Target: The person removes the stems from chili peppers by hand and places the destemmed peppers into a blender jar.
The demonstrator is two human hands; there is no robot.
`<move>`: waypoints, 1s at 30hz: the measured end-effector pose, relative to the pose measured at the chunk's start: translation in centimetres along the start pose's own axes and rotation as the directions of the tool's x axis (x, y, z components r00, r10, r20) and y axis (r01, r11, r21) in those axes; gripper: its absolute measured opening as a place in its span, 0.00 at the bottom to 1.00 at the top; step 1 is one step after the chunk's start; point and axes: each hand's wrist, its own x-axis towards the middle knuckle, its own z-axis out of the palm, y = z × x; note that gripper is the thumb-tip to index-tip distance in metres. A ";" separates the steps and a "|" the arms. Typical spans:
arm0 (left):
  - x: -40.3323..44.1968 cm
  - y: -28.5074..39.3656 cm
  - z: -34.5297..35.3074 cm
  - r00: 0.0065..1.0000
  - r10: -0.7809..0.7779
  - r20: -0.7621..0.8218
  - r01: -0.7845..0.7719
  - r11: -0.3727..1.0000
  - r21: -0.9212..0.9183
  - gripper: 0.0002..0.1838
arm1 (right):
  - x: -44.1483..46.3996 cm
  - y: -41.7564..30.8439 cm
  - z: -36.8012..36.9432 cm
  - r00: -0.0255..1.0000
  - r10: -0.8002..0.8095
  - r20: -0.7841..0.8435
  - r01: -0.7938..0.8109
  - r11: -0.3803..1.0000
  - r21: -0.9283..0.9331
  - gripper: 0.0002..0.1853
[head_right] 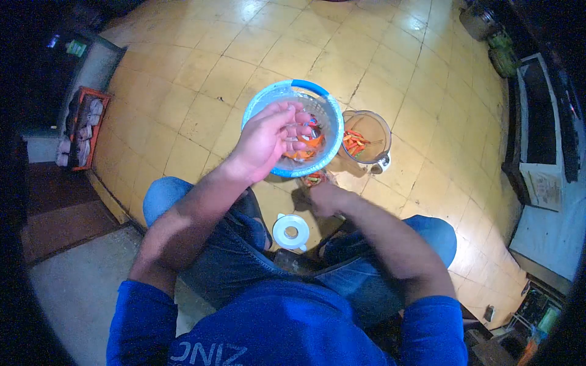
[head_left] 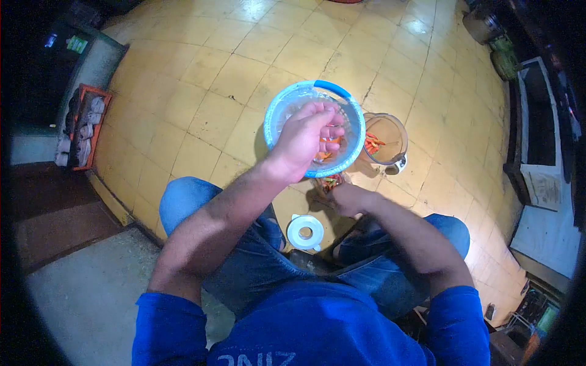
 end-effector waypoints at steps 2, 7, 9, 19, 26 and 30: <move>-0.1 0.3 -0.4 1.000 0.019 -0.006 -0.019 1.000 -0.011 0.14 | 3.2 1.9 2.9 0.997 0.062 0.052 -0.053 0.984 -0.172 0.13; -0.2 1.0 -0.7 0.998 0.041 -0.041 -0.043 0.998 -0.056 0.15 | 7.4 3.8 5.9 0.889 0.344 -0.303 -0.372 0.927 -0.038 0.26; -0.2 1.2 -0.9 0.997 0.049 -0.064 -0.052 0.997 -0.055 0.15 | 9.0 4.9 8.4 0.828 0.300 -0.473 -0.393 0.913 -0.110 0.30; 0.1 1.9 -0.8 0.993 0.029 -0.110 -0.031 0.999 -0.017 0.14 | 10.0 5.4 11.5 0.928 0.184 -0.324 -0.277 0.923 -0.268 0.18; 0.7 1.5 -1.6 0.993 0.088 -0.081 -0.088 0.996 0.005 0.15 | 8.8 4.3 9.9 0.914 0.211 -0.348 -0.271 0.953 -0.135 0.14; 0.6 1.5 -1.3 0.990 0.102 -0.099 -0.098 0.994 0.043 0.14 | 10.2 6.1 11.8 0.862 0.107 -0.495 -0.173 0.981 -0.089 0.12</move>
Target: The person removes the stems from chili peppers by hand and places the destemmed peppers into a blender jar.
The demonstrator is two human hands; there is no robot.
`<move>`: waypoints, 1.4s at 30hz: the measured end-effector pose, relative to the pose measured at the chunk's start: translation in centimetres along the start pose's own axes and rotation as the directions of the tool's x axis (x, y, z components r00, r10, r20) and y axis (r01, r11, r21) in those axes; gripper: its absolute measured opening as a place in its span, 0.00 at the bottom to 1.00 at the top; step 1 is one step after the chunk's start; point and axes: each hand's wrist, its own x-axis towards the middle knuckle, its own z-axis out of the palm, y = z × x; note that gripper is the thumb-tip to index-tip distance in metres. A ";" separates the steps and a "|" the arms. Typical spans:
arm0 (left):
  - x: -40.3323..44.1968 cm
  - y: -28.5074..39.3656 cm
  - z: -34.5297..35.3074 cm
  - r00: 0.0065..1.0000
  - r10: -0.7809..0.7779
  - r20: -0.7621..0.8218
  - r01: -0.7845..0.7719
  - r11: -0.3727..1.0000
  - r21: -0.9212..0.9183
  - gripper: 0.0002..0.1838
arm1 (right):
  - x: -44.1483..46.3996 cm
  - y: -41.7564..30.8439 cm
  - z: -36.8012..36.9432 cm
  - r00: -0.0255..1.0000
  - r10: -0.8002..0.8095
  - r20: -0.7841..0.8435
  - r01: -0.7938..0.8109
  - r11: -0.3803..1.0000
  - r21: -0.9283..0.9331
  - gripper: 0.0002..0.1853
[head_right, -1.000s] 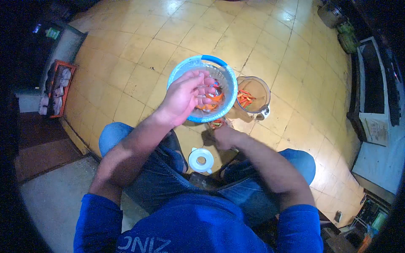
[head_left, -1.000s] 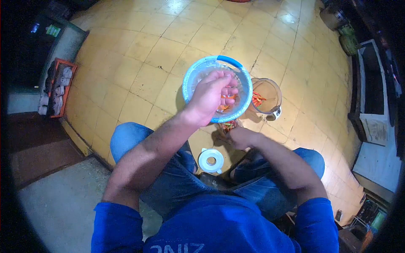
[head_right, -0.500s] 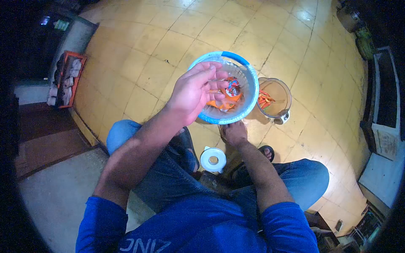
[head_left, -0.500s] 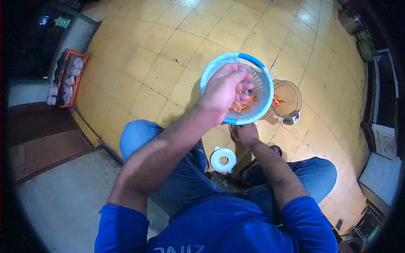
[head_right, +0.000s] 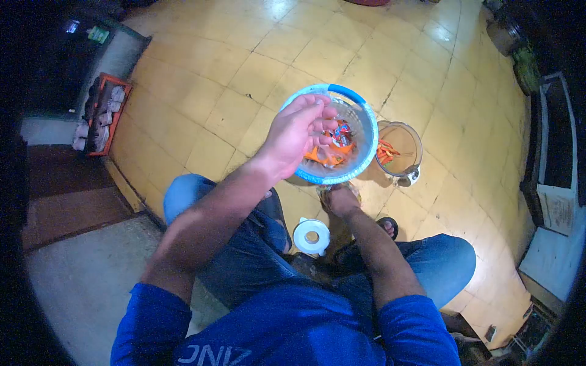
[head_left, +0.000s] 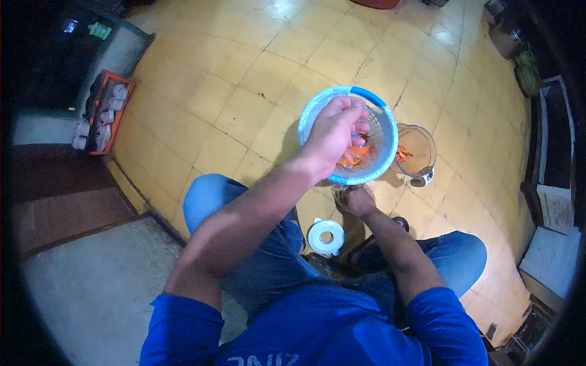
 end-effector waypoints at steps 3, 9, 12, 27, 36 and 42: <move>0.2 -0.1 -0.3 1.000 0.001 0.000 -0.001 1.000 0.006 0.14 | 0.1 -0.2 -2.3 0.998 0.065 -0.020 -0.060 0.976 0.211 0.12; 0.0 0.6 0.2 1.000 0.003 -0.017 -0.003 1.000 0.000 0.15 | -3.2 -5.0 -18.7 0.927 0.116 0.358 -0.208 0.951 0.231 0.13; 0.1 0.1 -0.2 0.999 -0.001 0.043 0.002 1.000 -0.007 0.16 | -6.0 -6.2 -26.7 0.948 0.024 0.318 -0.248 0.684 0.686 0.13; -2.4 -3.7 1.9 0.918 -0.172 0.357 0.291 0.904 -0.313 0.19 | -7.7 -5.4 -31.6 0.952 0.303 -0.041 -0.010 0.165 0.986 0.16; -2.2 -3.2 2.2 0.960 -0.095 0.265 0.147 0.972 -0.181 0.16 | -6.0 -5.3 -29.8 0.914 0.394 -0.099 0.050 0.132 0.990 0.14; -2.0 -3.6 2.2 0.978 -0.045 0.204 0.072 0.989 -0.130 0.14 | -5.2 -5.8 -28.9 0.900 0.395 -0.182 0.050 0.322 0.945 0.14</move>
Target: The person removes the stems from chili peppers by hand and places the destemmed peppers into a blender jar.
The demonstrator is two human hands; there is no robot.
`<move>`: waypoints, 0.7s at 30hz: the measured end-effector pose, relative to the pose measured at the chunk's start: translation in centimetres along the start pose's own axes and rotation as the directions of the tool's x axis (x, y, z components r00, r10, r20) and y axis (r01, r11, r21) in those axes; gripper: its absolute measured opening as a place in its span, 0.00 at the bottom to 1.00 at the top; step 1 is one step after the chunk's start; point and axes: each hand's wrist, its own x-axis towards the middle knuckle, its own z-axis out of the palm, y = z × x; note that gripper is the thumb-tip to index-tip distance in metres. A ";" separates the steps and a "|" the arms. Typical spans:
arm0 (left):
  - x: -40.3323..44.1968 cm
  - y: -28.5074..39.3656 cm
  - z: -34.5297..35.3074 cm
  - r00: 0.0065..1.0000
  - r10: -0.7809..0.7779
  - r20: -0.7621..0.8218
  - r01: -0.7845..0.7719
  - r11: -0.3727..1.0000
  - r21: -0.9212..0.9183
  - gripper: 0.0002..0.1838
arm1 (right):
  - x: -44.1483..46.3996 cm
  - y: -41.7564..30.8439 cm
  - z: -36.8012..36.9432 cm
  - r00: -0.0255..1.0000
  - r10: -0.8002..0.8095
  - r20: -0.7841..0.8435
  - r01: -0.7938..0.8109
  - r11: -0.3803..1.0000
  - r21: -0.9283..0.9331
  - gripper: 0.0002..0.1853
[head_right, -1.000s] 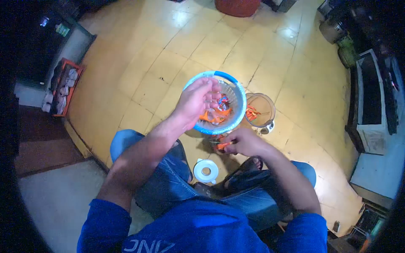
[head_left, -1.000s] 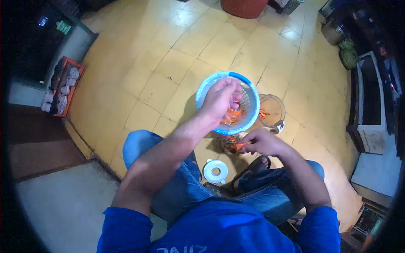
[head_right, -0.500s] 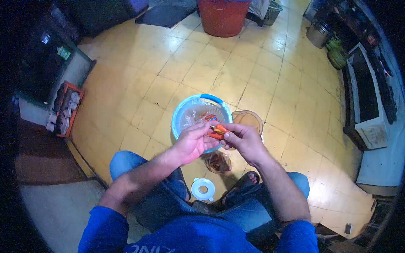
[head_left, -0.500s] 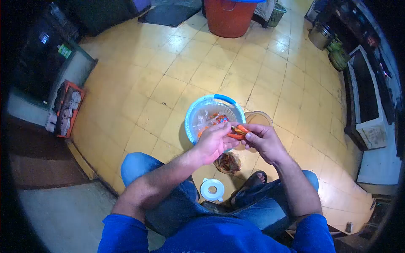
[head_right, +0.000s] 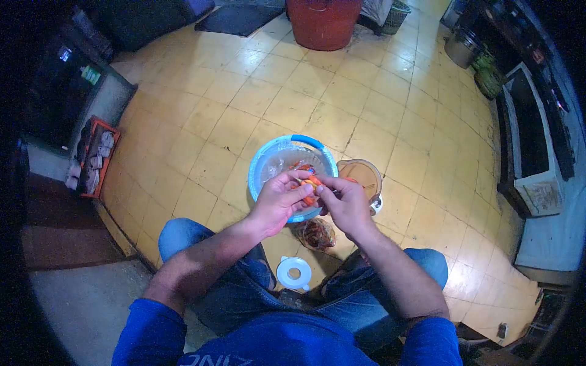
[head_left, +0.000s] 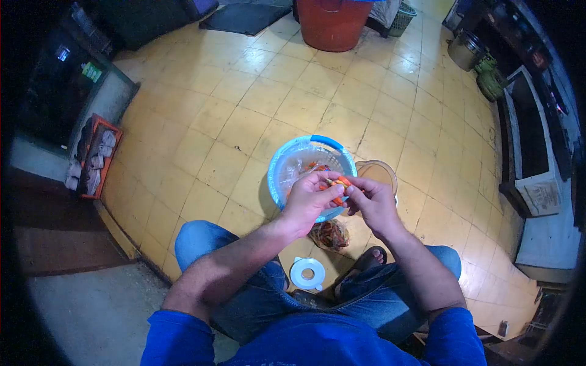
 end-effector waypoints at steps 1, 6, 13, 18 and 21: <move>0.2 -0.3 -0.3 0.999 0.027 -0.019 -0.026 0.999 0.024 0.13 | -0.1 0.0 0.4 0.999 -0.028 -0.017 0.028 0.999 -0.028 0.14; 0.3 -0.3 -0.3 0.995 0.039 -0.091 -0.034 0.998 0.055 0.12 | -0.3 0.1 0.8 0.998 -0.054 -0.044 0.051 0.997 -0.054 0.15; 0.4 -0.3 -0.4 0.993 0.048 -0.109 -0.037 0.995 0.095 0.13 | -0.3 0.2 0.9 0.988 -0.145 -0.061 0.132 0.974 -0.184 0.15; 1.0 0.6 -1.0 0.975 0.094 -0.199 -0.089 0.995 0.032 0.13 | 1.5 2.1 -0.4 0.991 -0.102 -0.088 0.096 0.993 -0.075 0.18; 1.2 1.2 -1.3 0.966 0.123 -0.229 -0.129 0.992 -0.012 0.12 | 1.8 3.0 -0.6 0.956 -0.287 -0.054 0.247 0.894 -0.374 0.22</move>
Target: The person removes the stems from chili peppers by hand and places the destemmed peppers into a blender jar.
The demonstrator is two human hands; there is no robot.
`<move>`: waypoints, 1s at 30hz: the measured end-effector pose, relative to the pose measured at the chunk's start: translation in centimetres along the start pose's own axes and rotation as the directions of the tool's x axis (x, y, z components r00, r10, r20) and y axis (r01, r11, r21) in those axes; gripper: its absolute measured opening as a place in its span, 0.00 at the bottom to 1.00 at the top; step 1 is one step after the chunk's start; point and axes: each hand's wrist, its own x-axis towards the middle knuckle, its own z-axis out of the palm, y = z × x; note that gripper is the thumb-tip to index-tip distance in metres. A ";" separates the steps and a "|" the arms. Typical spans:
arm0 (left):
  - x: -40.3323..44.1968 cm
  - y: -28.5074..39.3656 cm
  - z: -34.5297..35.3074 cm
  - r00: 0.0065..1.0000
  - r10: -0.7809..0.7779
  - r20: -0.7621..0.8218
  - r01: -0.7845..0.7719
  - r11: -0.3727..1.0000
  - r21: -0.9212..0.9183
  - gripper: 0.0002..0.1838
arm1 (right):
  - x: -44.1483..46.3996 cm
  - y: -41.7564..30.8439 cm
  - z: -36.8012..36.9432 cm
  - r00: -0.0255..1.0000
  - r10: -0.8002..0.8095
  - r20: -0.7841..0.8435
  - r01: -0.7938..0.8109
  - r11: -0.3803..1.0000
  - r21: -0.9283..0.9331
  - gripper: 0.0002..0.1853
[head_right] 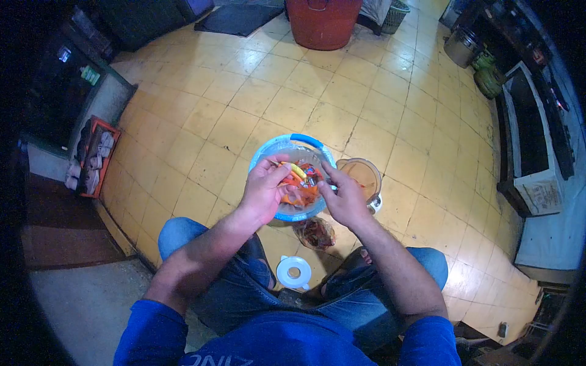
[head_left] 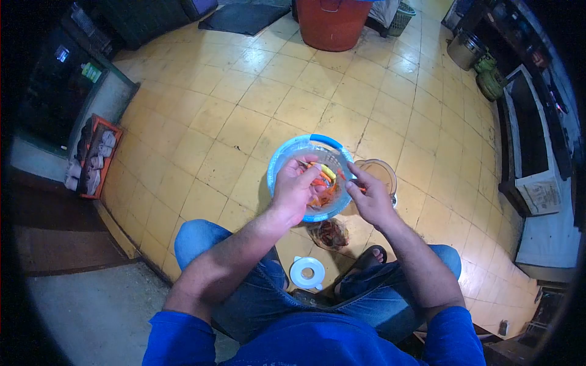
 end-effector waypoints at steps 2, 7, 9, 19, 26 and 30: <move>-0.4 0.5 0.5 0.999 0.028 -0.037 -0.030 0.997 -0.066 0.11 | -0.1 -0.1 0.1 0.983 0.117 0.141 -0.130 0.988 0.085 0.24; 0.0 -0.9 0.0 0.995 0.103 -0.001 -0.103 0.994 0.041 0.11 | -0.5 -1.9 0.7 0.942 0.214 0.257 -0.286 0.914 0.289 0.19; -0.1 -1.2 0.1 0.992 0.122 0.001 -0.122 0.992 0.032 0.11 | -0.5 -1.8 0.7 0.931 0.257 0.260 -0.334 0.887 0.320 0.17; -1.0 -1.4 1.0 0.997 0.052 0.054 -0.058 0.992 0.108 0.10 | -1.1 -2.5 0.9 0.998 0.060 -0.007 -0.061 0.990 -0.128 0.07; -0.4 0.3 0.4 0.995 -0.043 0.090 0.007 0.931 0.365 0.10 | -1.6 -2.7 1.0 0.956 -0.275 0.104 0.293 0.867 -0.404 0.06; 0.3 1.5 -0.1 0.986 -0.023 0.164 -0.074 0.824 0.561 0.12 | -1.1 -2.3 0.9 0.946 -0.258 0.197 0.313 0.885 -0.345 0.06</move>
